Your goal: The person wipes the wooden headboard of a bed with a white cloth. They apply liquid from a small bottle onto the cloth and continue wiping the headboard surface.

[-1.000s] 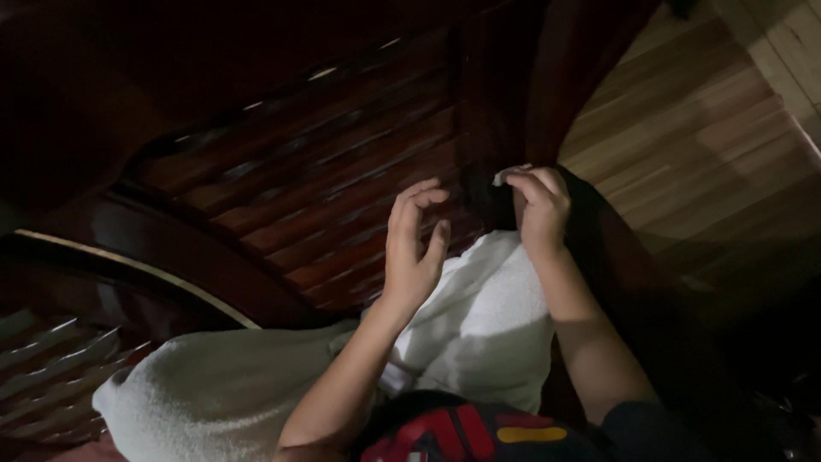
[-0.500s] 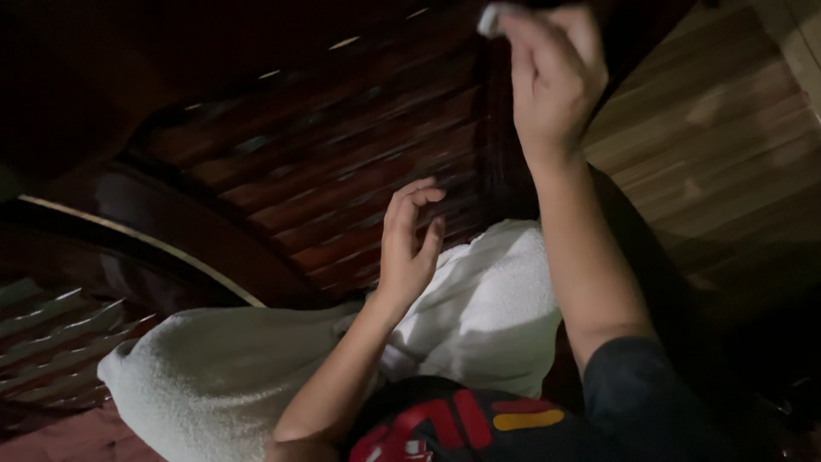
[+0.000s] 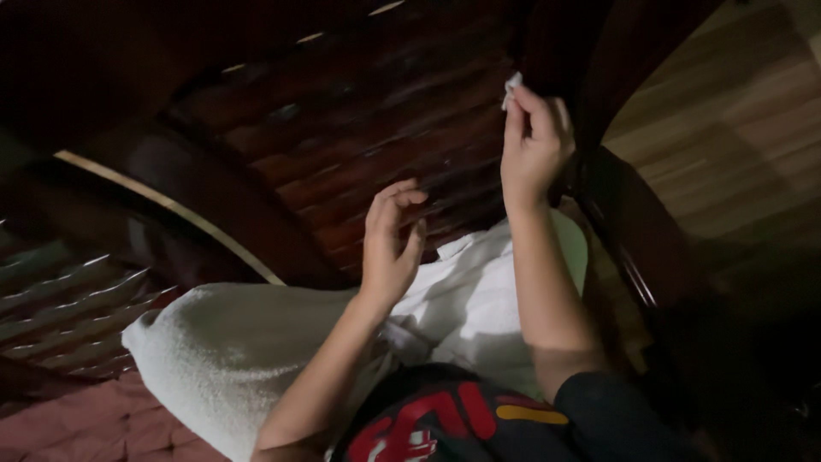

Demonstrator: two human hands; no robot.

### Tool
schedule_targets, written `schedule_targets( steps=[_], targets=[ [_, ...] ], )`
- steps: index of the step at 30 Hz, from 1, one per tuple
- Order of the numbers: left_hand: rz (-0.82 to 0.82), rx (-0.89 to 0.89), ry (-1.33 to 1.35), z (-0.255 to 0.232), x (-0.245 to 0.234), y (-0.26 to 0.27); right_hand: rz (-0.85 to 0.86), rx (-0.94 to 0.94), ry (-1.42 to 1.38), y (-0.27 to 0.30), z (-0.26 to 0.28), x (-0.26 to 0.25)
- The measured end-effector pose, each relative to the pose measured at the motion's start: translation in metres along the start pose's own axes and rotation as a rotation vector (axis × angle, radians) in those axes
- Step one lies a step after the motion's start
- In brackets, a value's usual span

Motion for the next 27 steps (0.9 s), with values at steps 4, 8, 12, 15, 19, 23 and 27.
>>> schedule_targets(
  steps=[4,8,12,15,19,23,27],
  targets=[
    [0.042,0.101,-0.123,0.008,-0.032,0.013,0.024,0.136,-0.126,0.016,-0.009,0.007],
    [0.002,0.099,-0.211,0.02,-0.067,0.026,-0.033,0.088,-0.161,0.013,-0.001,0.016],
    [-0.099,-0.124,0.047,0.044,-0.09,0.034,-0.081,0.037,-0.165,0.018,0.012,0.03],
    [-0.127,-0.096,0.001,0.049,-0.105,0.043,-0.09,0.012,-0.11,0.034,0.023,0.041],
    [-0.2,-0.025,0.073,0.053,-0.108,0.052,-0.074,-0.011,-0.103,0.056,0.039,0.054],
    [-0.211,-0.059,0.131,0.049,-0.112,0.063,-0.074,-0.047,-0.125,0.076,0.058,0.07],
    [-0.222,-0.092,0.157,0.045,-0.112,0.067,-0.061,-0.1,-0.152,0.103,0.084,0.09]
  ],
)
Point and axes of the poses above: each hand's wrist, its own y-axis away from the middle knuckle, its own x-axis out of the palm, z = x × y, the point moved 5 cm from there along -y, towards the middle knuckle, and after that the axes turned 14 degrees about x, right-handed, at the moved point
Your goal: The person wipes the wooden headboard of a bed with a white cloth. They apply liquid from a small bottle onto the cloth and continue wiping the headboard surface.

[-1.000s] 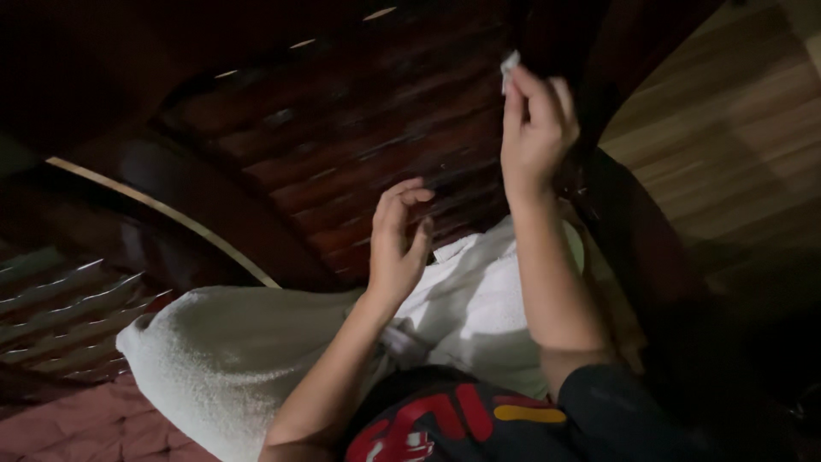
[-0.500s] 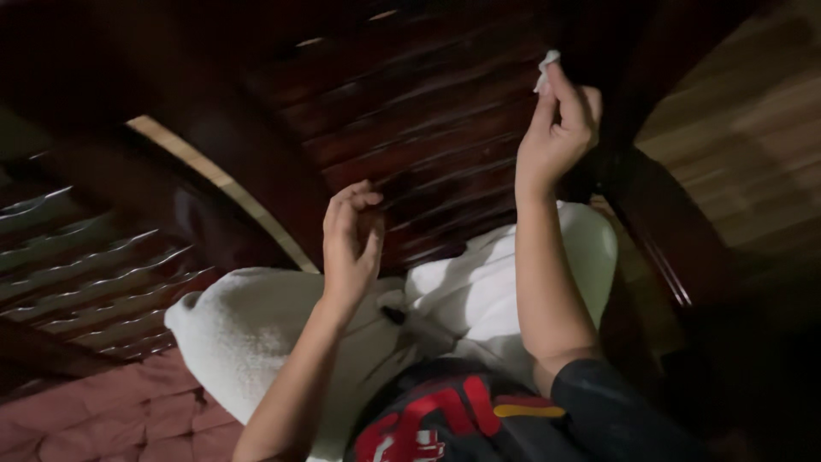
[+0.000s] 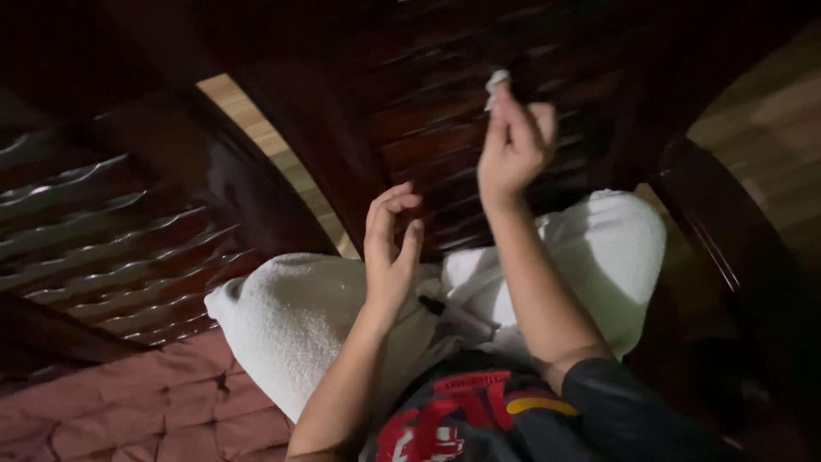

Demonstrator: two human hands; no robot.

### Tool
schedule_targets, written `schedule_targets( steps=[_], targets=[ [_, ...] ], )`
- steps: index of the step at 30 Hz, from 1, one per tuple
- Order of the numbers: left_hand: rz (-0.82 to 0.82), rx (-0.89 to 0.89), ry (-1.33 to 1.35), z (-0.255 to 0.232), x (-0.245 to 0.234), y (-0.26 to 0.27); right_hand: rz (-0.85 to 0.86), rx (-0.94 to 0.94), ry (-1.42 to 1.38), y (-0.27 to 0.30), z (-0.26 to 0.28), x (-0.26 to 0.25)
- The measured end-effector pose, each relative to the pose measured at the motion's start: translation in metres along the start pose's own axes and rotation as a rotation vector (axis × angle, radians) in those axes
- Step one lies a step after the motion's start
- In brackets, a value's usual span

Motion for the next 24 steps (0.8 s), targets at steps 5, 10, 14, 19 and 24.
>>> schedule_targets(
  steps=[5,10,14,19,24],
  targets=[
    [-0.066,0.041,-0.011,-0.005,-0.007,-0.001,0.064,-0.065,0.092,0.026,0.039,0.02],
    [-0.146,0.067,0.006,-0.006,-0.013,-0.001,0.259,-0.071,-0.058,0.049,0.079,0.04],
    [-0.189,0.061,0.051,-0.004,-0.014,-0.002,0.267,-0.172,0.038,0.056,0.09,0.05],
    [-0.172,0.086,-0.035,-0.001,-0.016,-0.002,0.307,-0.314,0.122,0.051,0.076,0.043],
    [-0.155,0.112,-0.071,-0.004,-0.011,-0.002,0.434,-0.372,0.145,0.058,0.07,0.019]
  ],
)
Point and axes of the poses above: each hand's wrist, its own y-axis away from the middle knuckle, its own x-axis out of the palm, z = x × y, the point moved 5 cm from there along -y, towards the middle knuckle, and after that the axes turned 14 degrees about x, right-handed, at the moved point
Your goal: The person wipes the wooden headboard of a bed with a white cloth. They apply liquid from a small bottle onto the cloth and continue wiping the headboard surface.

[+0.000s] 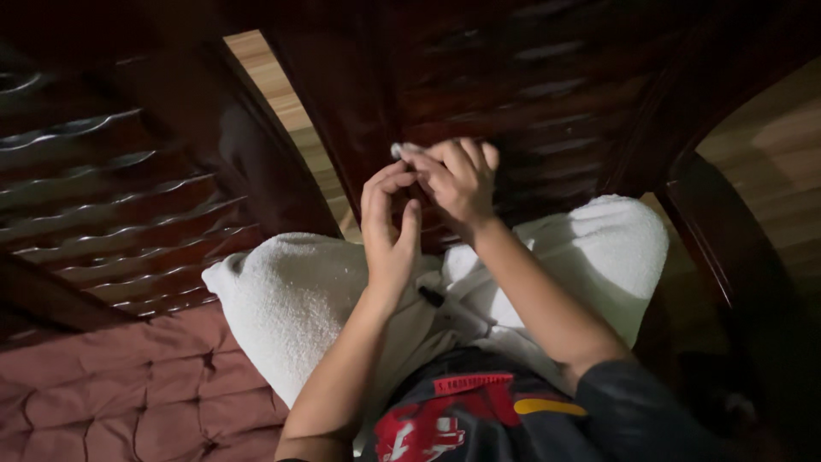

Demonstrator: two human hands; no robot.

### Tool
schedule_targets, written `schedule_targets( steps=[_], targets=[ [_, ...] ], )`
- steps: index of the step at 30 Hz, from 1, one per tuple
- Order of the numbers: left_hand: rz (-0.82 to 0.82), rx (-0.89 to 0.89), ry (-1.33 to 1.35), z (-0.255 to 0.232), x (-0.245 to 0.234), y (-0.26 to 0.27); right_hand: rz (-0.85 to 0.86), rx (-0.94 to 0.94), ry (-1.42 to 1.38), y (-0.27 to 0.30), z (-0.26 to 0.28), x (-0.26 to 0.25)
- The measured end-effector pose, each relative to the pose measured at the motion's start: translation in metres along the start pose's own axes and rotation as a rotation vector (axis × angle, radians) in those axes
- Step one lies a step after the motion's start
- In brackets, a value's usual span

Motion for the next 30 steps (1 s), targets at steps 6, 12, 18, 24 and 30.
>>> schedule_targets(
  steps=[6,12,18,24,30],
  targets=[
    [0.006,-0.055,0.032,0.001,0.003,0.002,0.113,0.064,-0.13,0.022,-0.019,-0.011],
    [0.061,-0.078,-0.026,0.0,0.007,0.002,-0.256,0.31,-0.145,0.013,-0.121,-0.059],
    [0.083,-0.108,-0.01,0.001,0.016,0.004,-0.393,0.599,-0.054,0.011,-0.225,-0.104],
    [0.094,-0.103,-0.045,0.005,0.018,0.002,-0.491,0.57,-0.108,0.02,-0.219,-0.084],
    [0.103,-0.137,-0.046,0.007,0.021,0.001,-0.375,0.623,-0.127,0.016,-0.176,-0.062]
  ],
)
Point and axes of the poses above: each hand's wrist, its own y-axis away from the middle knuckle, its own x-axis out of the palm, z = x × y, the point moved 5 cm from there along -y, towards the middle knuckle, and after that the axes turned 14 degrees about x, right-handed, at the moved point
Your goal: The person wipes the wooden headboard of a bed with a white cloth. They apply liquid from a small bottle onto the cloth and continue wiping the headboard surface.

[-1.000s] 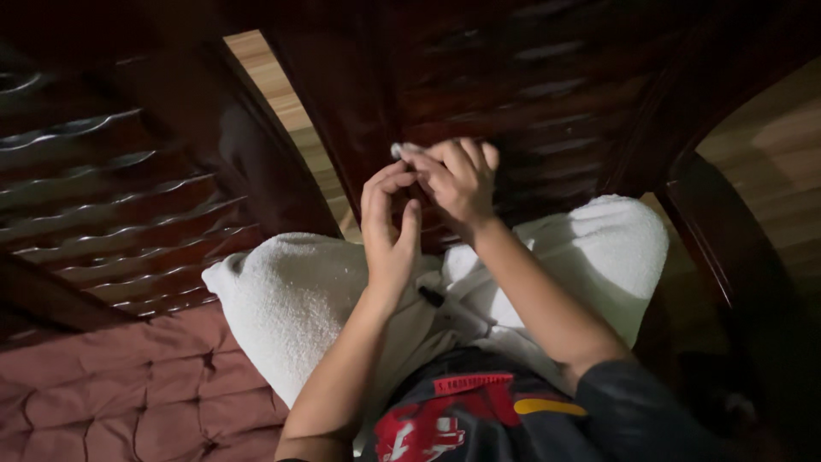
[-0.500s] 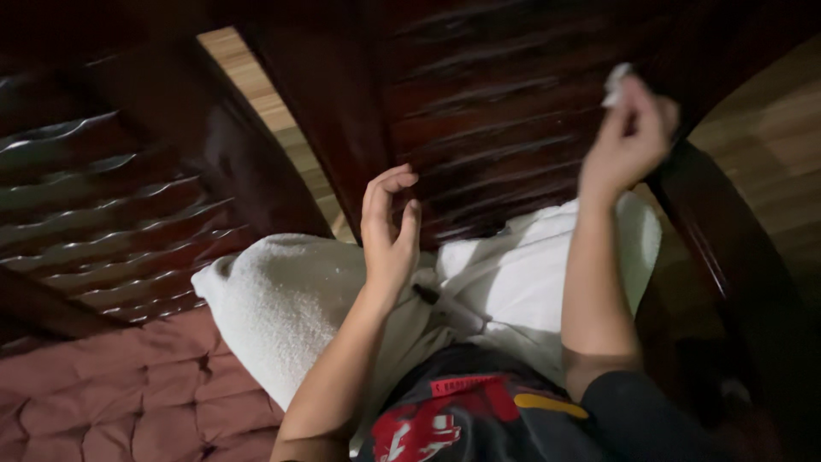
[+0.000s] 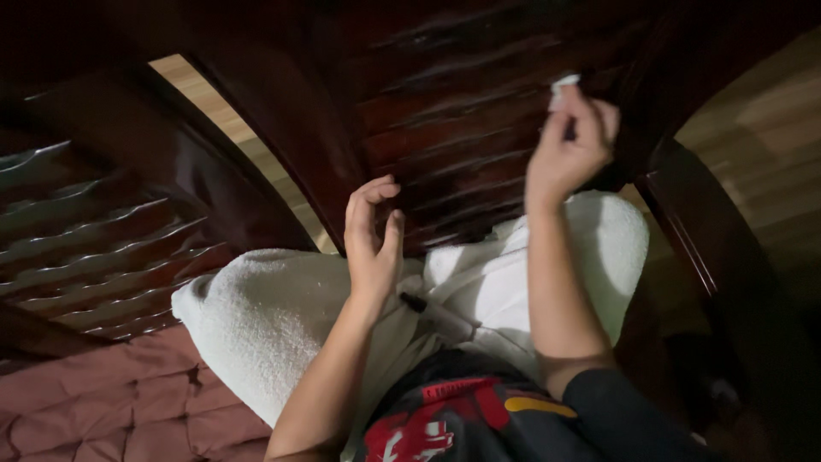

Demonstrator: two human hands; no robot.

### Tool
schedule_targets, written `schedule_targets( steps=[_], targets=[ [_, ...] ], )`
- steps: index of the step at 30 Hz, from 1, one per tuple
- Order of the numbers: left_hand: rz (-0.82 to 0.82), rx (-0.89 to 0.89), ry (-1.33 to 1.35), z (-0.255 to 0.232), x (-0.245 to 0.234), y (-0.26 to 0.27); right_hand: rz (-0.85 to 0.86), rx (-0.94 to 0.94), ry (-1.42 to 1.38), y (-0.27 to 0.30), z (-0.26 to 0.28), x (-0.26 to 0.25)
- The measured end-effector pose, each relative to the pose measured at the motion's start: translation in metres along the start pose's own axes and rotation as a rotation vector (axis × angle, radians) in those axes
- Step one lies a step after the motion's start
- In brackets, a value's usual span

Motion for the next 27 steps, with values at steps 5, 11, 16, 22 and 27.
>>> schedule_targets(
  steps=[5,11,16,22,27],
  targets=[
    [-0.011,0.023,0.046,-0.002,-0.003,0.001,0.032,-0.063,0.009,0.037,0.036,0.02],
    [-0.001,0.062,-0.027,-0.006,-0.006,0.001,0.014,-0.349,0.175,0.047,0.057,0.022],
    [-0.028,0.055,-0.016,-0.002,-0.009,0.003,-0.023,-0.177,0.142,0.003,-0.003,0.001],
    [-0.067,0.062,0.049,0.01,-0.006,0.005,-0.061,-0.005,-0.039,-0.025,-0.025,-0.018],
    [-0.208,0.01,0.307,0.027,-0.006,0.013,0.017,-0.019,-0.035,0.012,0.013,0.003]
  ],
)
Point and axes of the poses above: each hand's wrist, its own y-axis away from the middle knuckle, its own x-axis out of the palm, z = x × y, the point moved 5 cm from there along -y, towards the middle knuckle, and after that the axes turned 14 degrees about x, right-handed, at the moved point
